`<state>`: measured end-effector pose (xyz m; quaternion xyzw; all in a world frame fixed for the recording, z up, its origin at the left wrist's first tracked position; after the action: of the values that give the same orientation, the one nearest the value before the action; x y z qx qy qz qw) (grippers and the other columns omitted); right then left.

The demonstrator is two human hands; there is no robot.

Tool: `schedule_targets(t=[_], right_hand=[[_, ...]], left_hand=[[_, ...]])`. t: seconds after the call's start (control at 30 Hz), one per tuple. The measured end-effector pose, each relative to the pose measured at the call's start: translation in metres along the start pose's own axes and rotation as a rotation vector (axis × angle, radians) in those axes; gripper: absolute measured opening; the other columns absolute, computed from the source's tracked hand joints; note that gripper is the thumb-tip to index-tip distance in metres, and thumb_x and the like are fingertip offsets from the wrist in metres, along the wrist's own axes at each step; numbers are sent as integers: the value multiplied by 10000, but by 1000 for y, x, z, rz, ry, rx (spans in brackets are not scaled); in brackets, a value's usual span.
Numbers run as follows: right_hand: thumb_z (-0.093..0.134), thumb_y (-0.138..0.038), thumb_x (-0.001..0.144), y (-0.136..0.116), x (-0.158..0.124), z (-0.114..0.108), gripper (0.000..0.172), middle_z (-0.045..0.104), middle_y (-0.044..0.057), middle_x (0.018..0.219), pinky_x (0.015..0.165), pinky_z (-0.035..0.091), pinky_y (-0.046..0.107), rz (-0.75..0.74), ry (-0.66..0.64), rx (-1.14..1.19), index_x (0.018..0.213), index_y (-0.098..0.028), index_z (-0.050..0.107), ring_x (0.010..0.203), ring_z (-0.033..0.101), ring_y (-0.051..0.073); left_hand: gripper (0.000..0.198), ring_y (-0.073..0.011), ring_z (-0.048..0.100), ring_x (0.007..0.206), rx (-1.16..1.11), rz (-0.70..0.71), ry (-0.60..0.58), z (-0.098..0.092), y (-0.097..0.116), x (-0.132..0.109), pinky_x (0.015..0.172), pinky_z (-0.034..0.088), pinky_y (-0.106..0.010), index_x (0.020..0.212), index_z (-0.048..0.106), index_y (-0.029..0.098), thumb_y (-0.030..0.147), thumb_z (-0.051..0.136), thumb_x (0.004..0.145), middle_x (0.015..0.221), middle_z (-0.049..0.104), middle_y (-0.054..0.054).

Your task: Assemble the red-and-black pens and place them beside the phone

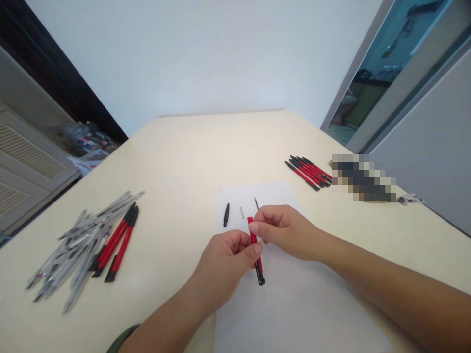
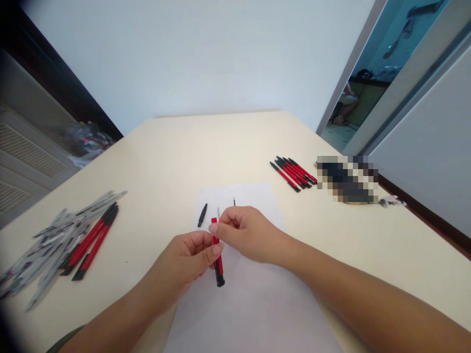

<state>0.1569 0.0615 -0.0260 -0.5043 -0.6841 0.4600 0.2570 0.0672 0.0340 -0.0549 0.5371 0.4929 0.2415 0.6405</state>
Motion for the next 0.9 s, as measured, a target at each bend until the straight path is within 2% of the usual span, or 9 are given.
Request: schedule_targets(t=[0.13,0.23,0.37,0.47,0.57,0.73,0.9], right_hand=[[454,-372,761,3,-2,14,231,436,-36,575,475,309,192,15,-33,55,640,-176,438,519,366,74],[423,-371,771,0,1,5,245,460,-28,576,484,317,195,5,-3,3,627,-174,448,529,389,81],[401,-403,767,6,10,-38,295,473,-15,550,487,316,208,41,113,-146,599,-168,457,497,394,85],[428,-430,738,30,18,-75,321,429,-19,482,462,285,222,153,205,-348,554,-169,459,455,368,86],[429,-449,728,52,25,-96,330,471,-1,500,457,273,234,219,248,-528,548,-174,464,472,405,103],[436,-436,713,67,32,-98,316,556,34,574,479,270,244,247,239,-791,566,-176,541,530,467,128],[431,-449,714,69,32,-94,325,582,48,604,480,259,250,275,227,-915,592,-185,577,544,484,145]], left_hand=[[273,-56,312,476,11,42,-26,1,1,0,451,239,-200,692,530,132,400,517,739,566,456,35],[294,-69,346,503,63,41,-18,-1,1,0,475,271,-207,719,549,132,424,516,733,600,490,18],[319,-93,398,538,167,10,4,-3,-3,0,510,316,-218,778,575,149,454,490,736,620,510,8],[324,-93,401,527,186,-22,-11,-1,-7,1,513,327,-220,797,573,159,462,471,741,622,511,11],[326,-92,401,526,191,-22,-20,1,-7,2,516,331,-219,807,572,164,465,465,742,626,509,14],[324,-96,408,531,225,-33,-16,0,-7,1,516,332,-223,818,575,170,464,461,742,629,515,13],[320,-95,407,525,234,-28,-14,-1,-7,1,513,333,-222,811,575,170,461,459,744,623,516,16]])
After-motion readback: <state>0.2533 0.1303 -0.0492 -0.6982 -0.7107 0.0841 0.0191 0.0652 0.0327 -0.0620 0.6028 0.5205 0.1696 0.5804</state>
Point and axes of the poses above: each hand's wrist, its own x-axis towards the middle knuckle, its own z-axis out of the palm, y = z × x, the point moved 9 cm from there along x, towards the middle knuckle
